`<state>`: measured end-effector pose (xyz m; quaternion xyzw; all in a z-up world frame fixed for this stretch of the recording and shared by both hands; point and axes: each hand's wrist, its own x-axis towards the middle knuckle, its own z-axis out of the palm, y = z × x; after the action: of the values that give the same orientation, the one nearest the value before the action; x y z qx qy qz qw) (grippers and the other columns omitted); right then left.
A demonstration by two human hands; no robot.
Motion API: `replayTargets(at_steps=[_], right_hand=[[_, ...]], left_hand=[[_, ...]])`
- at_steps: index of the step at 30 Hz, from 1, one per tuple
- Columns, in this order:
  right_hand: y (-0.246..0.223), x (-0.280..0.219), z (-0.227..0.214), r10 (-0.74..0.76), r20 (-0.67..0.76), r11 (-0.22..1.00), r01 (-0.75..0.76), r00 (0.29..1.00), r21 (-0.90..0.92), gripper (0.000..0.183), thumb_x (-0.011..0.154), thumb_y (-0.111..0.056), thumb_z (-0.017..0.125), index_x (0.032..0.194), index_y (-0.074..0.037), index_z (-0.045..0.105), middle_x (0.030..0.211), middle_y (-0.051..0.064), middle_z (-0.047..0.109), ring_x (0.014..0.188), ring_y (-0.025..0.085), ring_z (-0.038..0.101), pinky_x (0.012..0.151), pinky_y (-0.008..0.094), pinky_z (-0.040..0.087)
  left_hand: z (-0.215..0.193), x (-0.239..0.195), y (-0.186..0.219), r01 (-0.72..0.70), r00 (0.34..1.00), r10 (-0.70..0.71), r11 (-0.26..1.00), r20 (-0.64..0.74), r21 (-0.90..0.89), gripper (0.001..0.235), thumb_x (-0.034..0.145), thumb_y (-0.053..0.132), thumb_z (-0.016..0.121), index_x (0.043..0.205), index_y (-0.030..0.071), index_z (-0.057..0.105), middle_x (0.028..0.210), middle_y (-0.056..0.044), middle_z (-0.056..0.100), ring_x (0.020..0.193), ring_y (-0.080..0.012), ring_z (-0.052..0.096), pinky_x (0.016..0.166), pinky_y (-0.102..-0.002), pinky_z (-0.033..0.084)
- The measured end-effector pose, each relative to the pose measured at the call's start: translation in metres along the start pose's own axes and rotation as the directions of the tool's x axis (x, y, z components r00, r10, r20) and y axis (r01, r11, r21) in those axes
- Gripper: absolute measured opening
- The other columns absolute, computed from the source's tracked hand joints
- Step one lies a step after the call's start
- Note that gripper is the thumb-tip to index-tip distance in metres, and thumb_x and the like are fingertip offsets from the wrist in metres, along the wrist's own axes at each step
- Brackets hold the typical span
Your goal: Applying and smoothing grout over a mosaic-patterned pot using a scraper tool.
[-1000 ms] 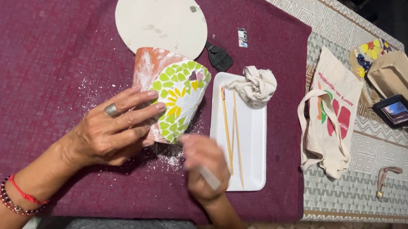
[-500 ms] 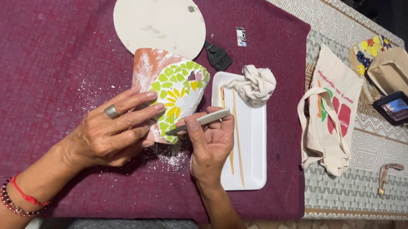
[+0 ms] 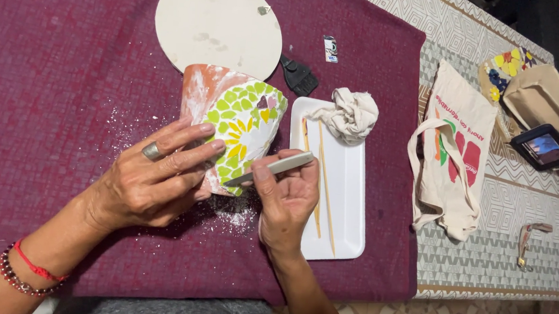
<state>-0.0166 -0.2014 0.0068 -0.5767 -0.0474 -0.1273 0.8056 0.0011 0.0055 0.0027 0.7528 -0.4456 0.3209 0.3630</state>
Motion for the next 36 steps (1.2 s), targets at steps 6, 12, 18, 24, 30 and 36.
replayTargets(at_steps=[6, 12, 18, 24, 30, 36], right_hand=[[0.002, 0.007, 0.001, 0.015, -0.071, 0.997, -0.01, 0.997, 0.079, 0.029, 0.091, 0.001, 0.075, 0.114, -0.006, 0.059, 0.097, 0.011, 0.071, 0.086, 0.018, 0.068, 0.072, 0.031, 0.06], [-0.003, 0.003, 0.012, 0.011, -0.072, 1.0, -0.012, 0.997, -0.005, 0.033, 0.087, 0.004, 0.077, 0.114, -0.003, 0.059, 0.093, 0.011, 0.07, 0.083, 0.018, 0.069, 0.074, 0.028, 0.062], [0.003, 0.012, 0.01, 0.05, -0.128, 0.997, -0.043, 0.99, 0.062, 0.035, 0.086, 0.004, 0.077, 0.114, -0.002, 0.057, 0.092, 0.012, 0.067, 0.078, 0.018, 0.067, 0.069, 0.03, 0.064], [-0.001, 0.016, 0.008, 0.026, -0.167, 0.998, -0.015, 0.986, 0.068, 0.037, 0.088, 0.004, 0.076, 0.116, -0.004, 0.053, 0.094, 0.014, 0.068, 0.081, 0.021, 0.067, 0.074, 0.032, 0.062], [0.001, 0.021, 0.0, 0.048, -0.213, 0.998, -0.041, 0.976, 0.039, 0.042, 0.086, 0.002, 0.077, 0.119, -0.004, 0.052, 0.095, 0.012, 0.068, 0.085, 0.019, 0.066, 0.083, 0.031, 0.06], [0.003, 0.022, -0.001, 0.083, -0.234, 0.997, -0.079, 0.969, 0.026, 0.066, 0.084, -0.003, 0.079, 0.138, -0.005, 0.042, 0.1, 0.014, 0.063, 0.091, 0.02, 0.064, 0.087, 0.034, 0.057]], left_hand=[[0.0, 0.002, 0.001, 0.002, 1.0, -0.002, 1.0, -0.005, 0.007, 0.018, 0.097, 0.014, 0.066, 0.094, -0.003, 0.063, 0.13, -0.026, 0.065, 0.124, -0.0504, 0.063, 0.111, -0.063, 0.049], [0.001, 0.0, 0.0, -0.005, 1.0, 0.005, 1.0, -0.007, 0.007, 0.019, 0.097, 0.014, 0.068, 0.096, -0.004, 0.064, 0.131, -0.026, 0.065, 0.124, -0.0506, 0.063, 0.111, -0.063, 0.048], [-0.001, 0.002, 0.001, 0.003, 1.0, -0.003, 1.0, -0.01, -0.001, 0.019, 0.098, 0.015, 0.065, 0.097, -0.004, 0.064, 0.131, -0.025, 0.065, 0.125, -0.0497, 0.063, 0.111, -0.063, 0.048], [-0.002, 0.002, 0.001, 0.01, 1.0, -0.01, 1.0, -0.005, 0.005, 0.017, 0.097, 0.013, 0.065, 0.095, -0.003, 0.064, 0.131, -0.025, 0.065, 0.124, -0.0498, 0.063, 0.111, -0.062, 0.049], [-0.002, 0.003, 0.001, 0.01, 1.0, -0.01, 1.0, 0.005, 0.014, 0.017, 0.096, 0.014, 0.067, 0.093, -0.003, 0.063, 0.13, -0.025, 0.066, 0.124, -0.0496, 0.064, 0.111, -0.062, 0.049], [-0.001, 0.004, 0.001, 0.006, 1.0, -0.006, 1.0, -0.009, 0.011, 0.019, 0.095, 0.014, 0.069, 0.088, -0.003, 0.063, 0.126, -0.027, 0.067, 0.123, -0.0506, 0.064, 0.109, -0.064, 0.05]])
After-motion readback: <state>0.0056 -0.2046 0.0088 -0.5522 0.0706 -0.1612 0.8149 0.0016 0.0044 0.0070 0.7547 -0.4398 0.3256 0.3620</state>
